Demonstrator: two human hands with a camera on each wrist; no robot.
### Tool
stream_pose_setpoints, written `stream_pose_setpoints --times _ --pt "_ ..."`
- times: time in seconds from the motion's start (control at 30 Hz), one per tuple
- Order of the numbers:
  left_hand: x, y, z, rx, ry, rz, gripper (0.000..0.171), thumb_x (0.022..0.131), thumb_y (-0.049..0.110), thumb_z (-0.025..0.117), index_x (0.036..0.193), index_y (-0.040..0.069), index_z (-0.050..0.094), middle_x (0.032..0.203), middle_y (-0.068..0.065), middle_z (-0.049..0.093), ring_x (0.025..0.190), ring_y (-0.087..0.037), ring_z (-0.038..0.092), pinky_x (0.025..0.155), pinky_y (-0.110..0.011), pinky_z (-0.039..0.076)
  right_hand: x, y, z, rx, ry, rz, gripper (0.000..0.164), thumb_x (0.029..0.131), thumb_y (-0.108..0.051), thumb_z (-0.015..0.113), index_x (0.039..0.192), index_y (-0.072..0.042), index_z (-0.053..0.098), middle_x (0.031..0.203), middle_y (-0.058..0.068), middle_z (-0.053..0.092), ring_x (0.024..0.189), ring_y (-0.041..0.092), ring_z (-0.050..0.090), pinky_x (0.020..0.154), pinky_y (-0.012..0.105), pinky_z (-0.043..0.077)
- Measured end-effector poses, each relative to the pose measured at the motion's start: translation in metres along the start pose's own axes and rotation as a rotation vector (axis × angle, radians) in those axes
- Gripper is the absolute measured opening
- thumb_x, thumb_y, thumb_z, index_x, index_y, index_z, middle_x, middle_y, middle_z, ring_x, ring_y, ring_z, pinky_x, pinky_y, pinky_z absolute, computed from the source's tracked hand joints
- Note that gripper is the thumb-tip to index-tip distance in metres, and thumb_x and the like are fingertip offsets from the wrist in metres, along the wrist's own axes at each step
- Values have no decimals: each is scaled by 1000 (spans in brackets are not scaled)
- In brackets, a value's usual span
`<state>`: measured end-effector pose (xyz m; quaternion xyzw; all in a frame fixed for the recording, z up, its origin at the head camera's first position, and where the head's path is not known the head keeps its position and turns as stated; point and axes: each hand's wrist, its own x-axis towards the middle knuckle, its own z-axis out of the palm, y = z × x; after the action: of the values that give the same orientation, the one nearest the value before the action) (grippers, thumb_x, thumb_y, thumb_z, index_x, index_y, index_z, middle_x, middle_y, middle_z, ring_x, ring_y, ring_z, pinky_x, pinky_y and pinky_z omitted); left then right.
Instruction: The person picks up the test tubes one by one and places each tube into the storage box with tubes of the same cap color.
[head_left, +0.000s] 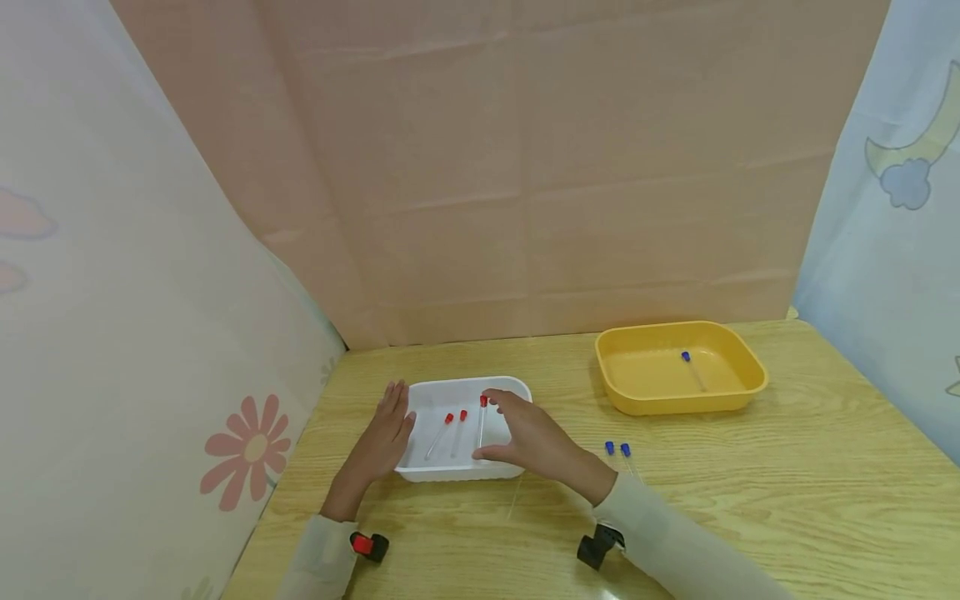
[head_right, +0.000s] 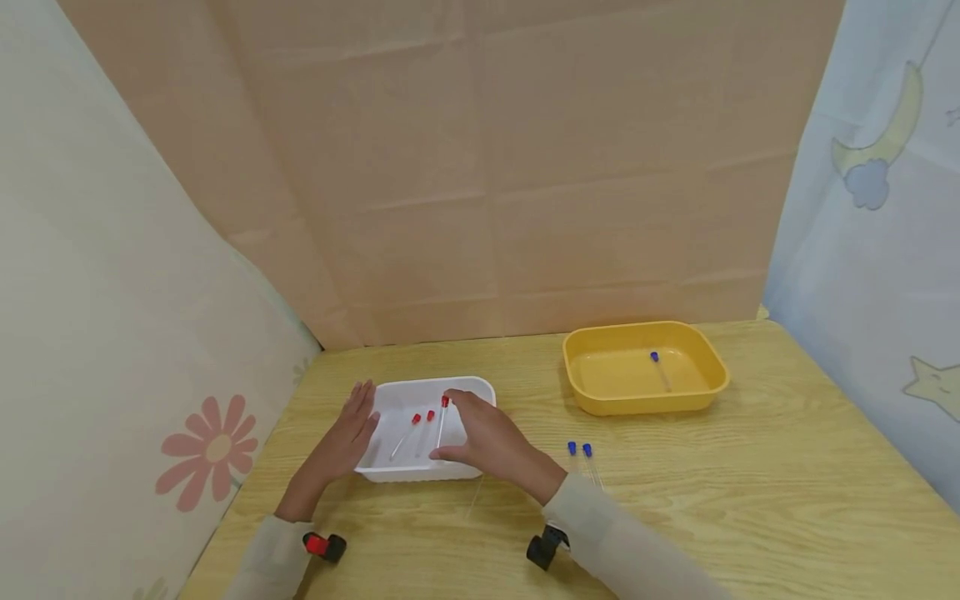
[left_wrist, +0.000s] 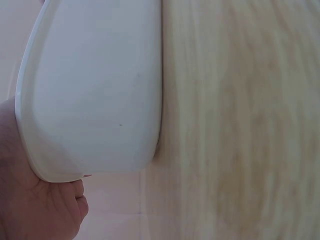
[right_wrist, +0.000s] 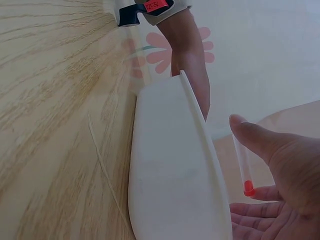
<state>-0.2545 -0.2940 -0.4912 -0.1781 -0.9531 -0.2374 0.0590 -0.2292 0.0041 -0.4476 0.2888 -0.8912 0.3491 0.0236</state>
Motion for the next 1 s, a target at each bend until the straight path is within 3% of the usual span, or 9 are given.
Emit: stream_pose_setpoints --times 0.4,0.77,1.0 --pt "0 1 0 6 10 6 59 112 21 35 157 -11 15 167 -23 10 154 -42 6 122 -58 11 8 -1 12 -6 -22 -4 90 79 -44 87 148 -4 46 144 15 55 116 32 64 91 42 57" --pt "1 2 -1 7 11 17 60 113 26 33 157 -11 15 167 -23 10 154 -43 6 122 -58 12 15 3 22 -26 -27 -8 88 78 -41 89 145 -1 49 144 16 54 125 30 58 102 43 51" --pt "0 -1 0 3 -10 6 61 113 28 31 157 -10 13 167 -22 7 155 -37 0 123 -55 9 18 5 28 -39 -35 -14 88 77 -43 89 143 0 49 139 15 57 120 27 60 101 42 52"
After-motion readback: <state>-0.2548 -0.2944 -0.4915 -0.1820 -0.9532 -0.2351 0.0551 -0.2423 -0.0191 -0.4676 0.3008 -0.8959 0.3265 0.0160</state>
